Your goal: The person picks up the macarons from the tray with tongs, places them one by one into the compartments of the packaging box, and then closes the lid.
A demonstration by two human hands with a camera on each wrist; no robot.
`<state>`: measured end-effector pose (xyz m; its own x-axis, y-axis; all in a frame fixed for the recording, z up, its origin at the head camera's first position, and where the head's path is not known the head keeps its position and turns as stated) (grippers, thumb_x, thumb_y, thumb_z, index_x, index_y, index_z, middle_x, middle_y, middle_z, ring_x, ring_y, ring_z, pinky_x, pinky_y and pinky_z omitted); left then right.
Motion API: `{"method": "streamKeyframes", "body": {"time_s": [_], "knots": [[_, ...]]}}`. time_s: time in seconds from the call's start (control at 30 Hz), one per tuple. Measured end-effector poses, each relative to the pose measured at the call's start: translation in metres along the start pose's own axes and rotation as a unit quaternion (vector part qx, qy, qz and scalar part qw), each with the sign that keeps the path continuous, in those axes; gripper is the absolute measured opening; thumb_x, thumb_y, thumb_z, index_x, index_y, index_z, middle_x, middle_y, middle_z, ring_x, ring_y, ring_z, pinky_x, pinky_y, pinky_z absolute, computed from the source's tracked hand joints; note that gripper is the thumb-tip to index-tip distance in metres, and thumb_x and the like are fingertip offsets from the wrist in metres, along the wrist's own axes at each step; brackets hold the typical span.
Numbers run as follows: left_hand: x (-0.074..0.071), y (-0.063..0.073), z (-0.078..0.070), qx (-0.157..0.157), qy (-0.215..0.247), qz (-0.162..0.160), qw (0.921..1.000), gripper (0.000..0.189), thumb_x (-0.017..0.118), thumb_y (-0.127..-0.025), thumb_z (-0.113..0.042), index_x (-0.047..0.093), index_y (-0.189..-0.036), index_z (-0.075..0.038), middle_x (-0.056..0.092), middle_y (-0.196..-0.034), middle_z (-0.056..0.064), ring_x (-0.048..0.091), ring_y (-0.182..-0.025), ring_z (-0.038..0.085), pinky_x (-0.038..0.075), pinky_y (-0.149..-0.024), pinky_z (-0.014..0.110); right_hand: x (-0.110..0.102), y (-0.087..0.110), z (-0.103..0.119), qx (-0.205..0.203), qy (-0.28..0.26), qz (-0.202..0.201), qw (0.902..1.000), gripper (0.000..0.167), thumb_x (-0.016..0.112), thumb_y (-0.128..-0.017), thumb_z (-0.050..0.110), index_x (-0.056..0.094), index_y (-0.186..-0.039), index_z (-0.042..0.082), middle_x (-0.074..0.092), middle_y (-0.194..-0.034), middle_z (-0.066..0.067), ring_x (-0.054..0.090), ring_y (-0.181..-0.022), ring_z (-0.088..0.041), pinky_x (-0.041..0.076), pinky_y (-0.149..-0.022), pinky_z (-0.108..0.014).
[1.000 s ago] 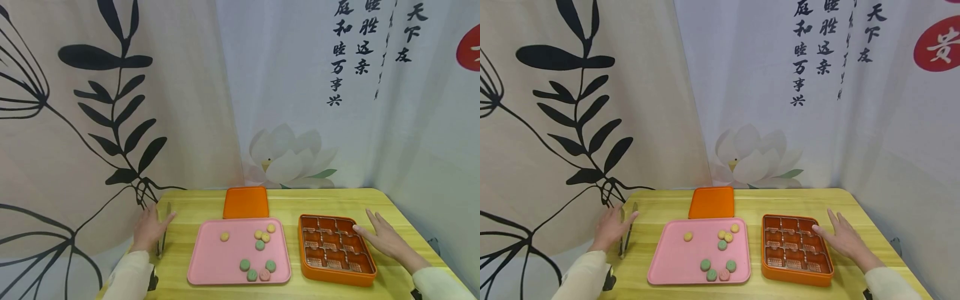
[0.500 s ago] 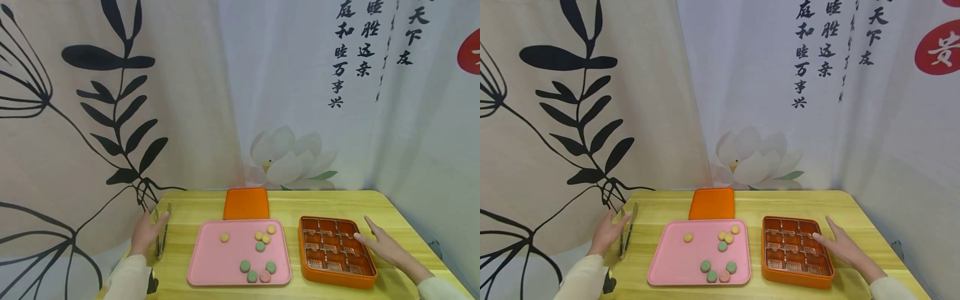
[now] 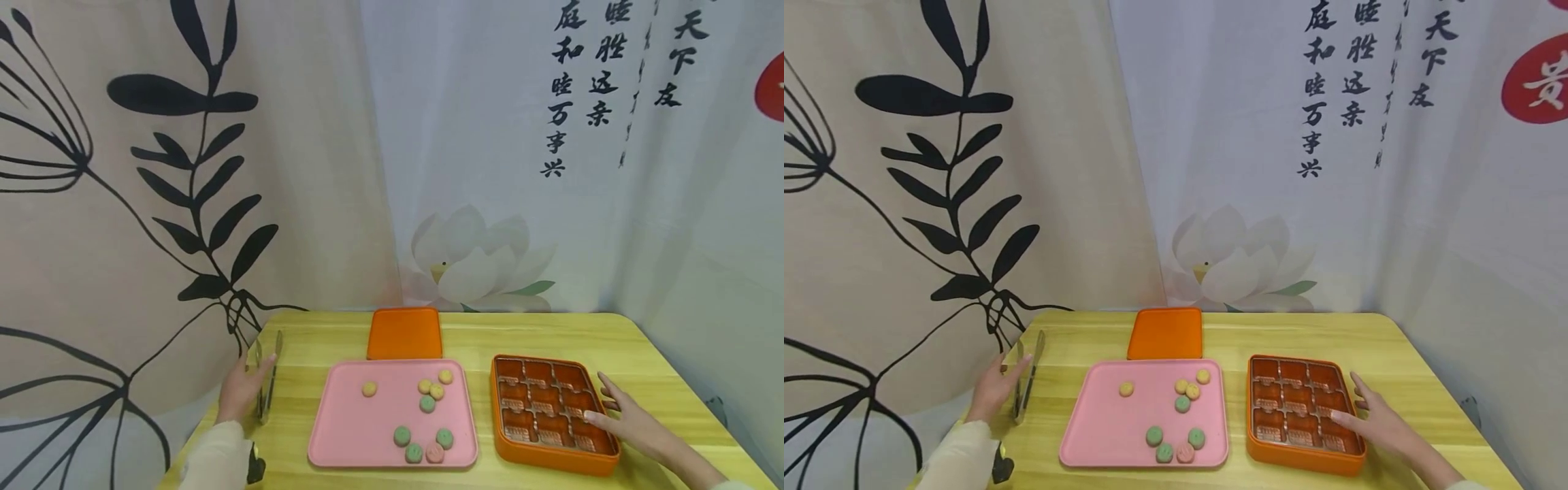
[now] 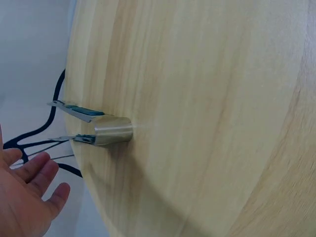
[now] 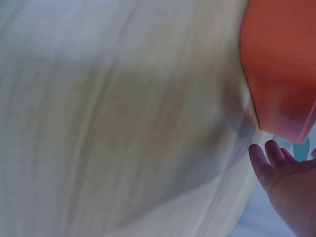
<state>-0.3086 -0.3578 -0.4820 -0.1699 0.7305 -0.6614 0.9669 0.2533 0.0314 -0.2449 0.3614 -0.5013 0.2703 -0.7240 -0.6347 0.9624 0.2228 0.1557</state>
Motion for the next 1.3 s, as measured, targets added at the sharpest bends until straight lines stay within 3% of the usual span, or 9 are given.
{"method": "streamKeyframes", "body": {"time_s": [0.23, 0.47, 0.97, 1.3], "knots": [[0.008, 0.000, 0.010, -0.017, 0.018, -0.015, 0.9996, 0.103, 0.049, -0.095, -0.065, 0.000, -0.156, 0.002, 0.018, -0.153, 0.038, 0.022, -0.136, 0.056, 0.021, -0.108, 0.066, 0.006, 0.002, -0.010, -0.011, -0.015, 0.018, 0.9997, 0.093, 0.055, -0.102, 0.031, -0.013, -0.150, -0.010, 0.015, -0.139, -0.051, 0.027, -0.124, -0.068, 0.046, -0.088, -0.062], [0.018, 0.000, 0.023, -0.027, 0.033, -0.031, 0.9986, 0.105, 0.051, -0.094, -0.064, 0.001, -0.155, 0.006, 0.023, -0.149, 0.041, 0.027, -0.133, 0.057, 0.026, -0.107, 0.065, 0.013, 0.006, -0.009, 0.019, -0.033, 0.023, 0.9990, 0.099, 0.059, -0.100, 0.035, -0.014, -0.150, -0.010, 0.010, -0.143, -0.049, 0.028, -0.124, -0.066, 0.049, -0.085, -0.058], [0.037, 0.000, 0.027, -0.036, 0.039, -0.066, 0.9964, 0.100, 0.058, -0.095, -0.053, 0.009, -0.153, 0.011, 0.041, -0.136, 0.040, 0.048, -0.118, 0.053, 0.040, -0.097, 0.062, 0.020, 0.018, -0.014, 0.005, -0.086, 0.040, 0.9954, 0.109, 0.067, -0.095, 0.029, -0.022, -0.151, -0.003, -0.009, -0.147, -0.048, 0.020, -0.129, -0.069, 0.038, -0.093, -0.069], [0.044, -0.003, 0.032, -0.034, 0.013, -0.092, 0.9951, 0.099, 0.061, -0.092, -0.056, 0.020, -0.150, 0.013, 0.046, -0.134, 0.038, 0.047, -0.119, 0.052, 0.035, -0.100, 0.063, 0.026, 0.019, -0.012, 0.002, -0.111, 0.038, 0.9931, 0.109, 0.067, -0.095, 0.026, -0.022, -0.152, 0.002, -0.007, -0.150, -0.045, 0.026, -0.131, -0.064, 0.039, -0.095, -0.065]]}}
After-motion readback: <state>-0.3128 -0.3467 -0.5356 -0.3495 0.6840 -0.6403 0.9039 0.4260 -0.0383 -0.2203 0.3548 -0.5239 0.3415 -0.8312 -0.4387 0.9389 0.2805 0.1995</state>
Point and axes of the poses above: each hand's wrist, its own y-axis away from the middle knuckle, its own x-axis out of the palm, z = x × y, the point moved 1 cm from there along -y, towards the middle knuckle
